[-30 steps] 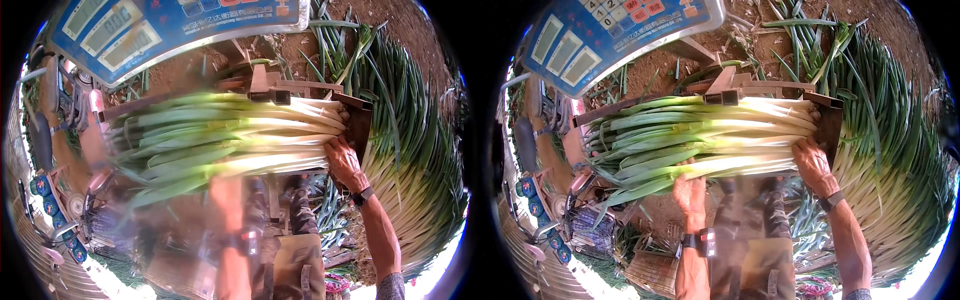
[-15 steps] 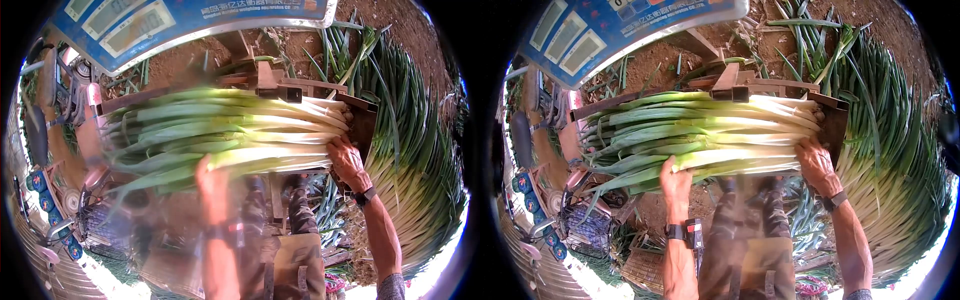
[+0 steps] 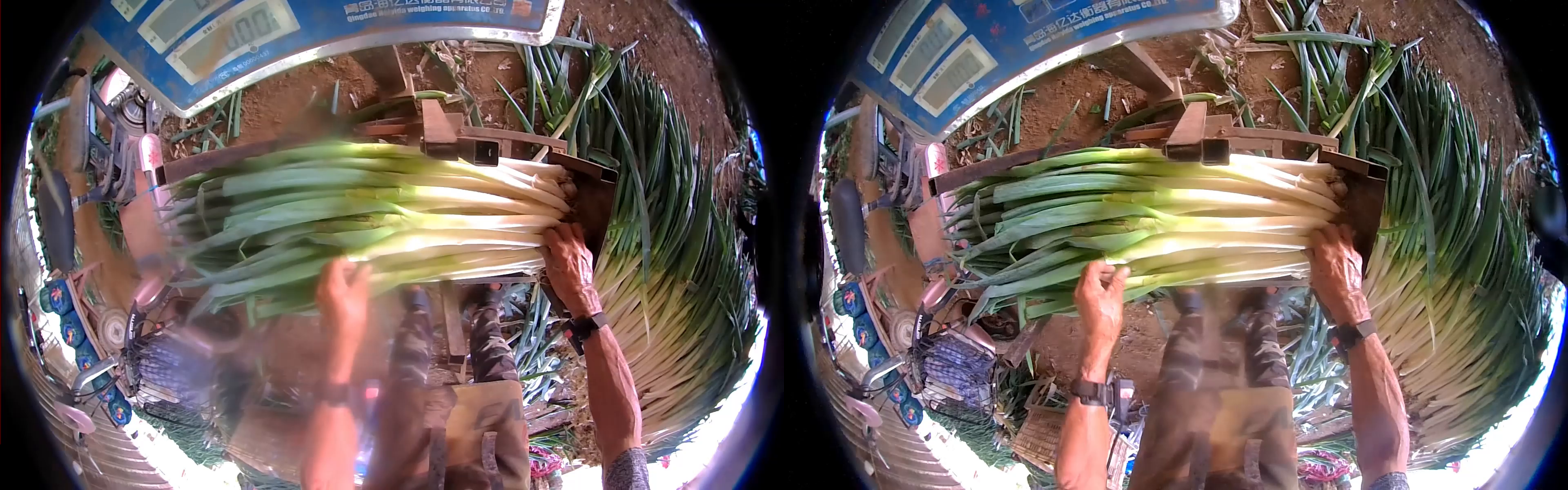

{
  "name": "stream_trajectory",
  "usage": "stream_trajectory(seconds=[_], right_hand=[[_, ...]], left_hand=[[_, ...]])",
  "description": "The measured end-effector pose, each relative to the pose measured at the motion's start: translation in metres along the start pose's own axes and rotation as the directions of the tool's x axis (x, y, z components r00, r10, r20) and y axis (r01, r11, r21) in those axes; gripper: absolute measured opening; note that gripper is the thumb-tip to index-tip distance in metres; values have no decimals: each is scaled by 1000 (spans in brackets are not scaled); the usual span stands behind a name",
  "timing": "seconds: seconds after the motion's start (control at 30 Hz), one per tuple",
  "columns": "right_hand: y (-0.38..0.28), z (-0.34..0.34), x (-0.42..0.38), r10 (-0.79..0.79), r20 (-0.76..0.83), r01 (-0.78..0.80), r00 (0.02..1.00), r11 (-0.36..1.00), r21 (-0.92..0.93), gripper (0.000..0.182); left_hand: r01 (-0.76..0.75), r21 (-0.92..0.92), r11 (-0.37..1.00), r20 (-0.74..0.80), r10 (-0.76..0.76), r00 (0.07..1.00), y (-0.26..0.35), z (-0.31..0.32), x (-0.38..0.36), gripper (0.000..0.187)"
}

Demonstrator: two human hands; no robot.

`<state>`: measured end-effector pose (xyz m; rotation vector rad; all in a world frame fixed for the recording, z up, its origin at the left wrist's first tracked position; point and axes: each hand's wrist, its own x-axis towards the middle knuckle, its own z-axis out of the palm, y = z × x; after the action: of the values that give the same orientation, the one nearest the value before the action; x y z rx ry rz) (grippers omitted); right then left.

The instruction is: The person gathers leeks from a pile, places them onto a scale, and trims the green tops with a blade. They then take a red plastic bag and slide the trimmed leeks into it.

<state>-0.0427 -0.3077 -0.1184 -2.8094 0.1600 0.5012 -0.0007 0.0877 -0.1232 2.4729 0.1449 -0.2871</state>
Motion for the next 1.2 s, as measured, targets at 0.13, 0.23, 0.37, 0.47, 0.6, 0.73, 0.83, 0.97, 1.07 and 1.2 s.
stream_trajectory(seconds=[0.13,0.23,0.37,0.47,0.6,0.73,0.83,0.97,1.07,1.2], right_hand=[[1,7,0,33,10,-33,999,999,-18,20],[5,1,1,19,77,-18,997,1000,-9,29],[7,-10,-6,28,-21,-25,999,991,130,39],[12,-10,-5,-38,12,37,999,997,72,44],[8,-1,-9,-121,28,121,992,992,18,46],[10,0,-6,-112,17,112,994,994,6,31],[13,-2,-4,-144,-11,143,990,989,-19,29],[14,-4,-4,-186,-6,185,982,980,-74,28],[15,0,-4,-181,61,185,982,980,-75,26],[14,2,-1,-170,86,176,982,981,-76,17]], left_hand=[[93,235,968,58,-110,992,-12,14,25,28],[56,330,942,16,-65,998,-16,24,24,28],[33,201,979,107,-56,993,5,2,20,24],[-177,167,970,150,153,977,9,-8,10,24],[-396,232,888,167,364,916,34,-10,15,34],[-560,174,810,204,526,825,45,6,18,39],[-606,147,782,243,565,788,48,11,16,38],[-543,223,810,228,498,837,34,14,19,34],[-534,250,808,223,489,843,27,15,17,33],[-490,250,835,218,445,869,21,20,15,38]])
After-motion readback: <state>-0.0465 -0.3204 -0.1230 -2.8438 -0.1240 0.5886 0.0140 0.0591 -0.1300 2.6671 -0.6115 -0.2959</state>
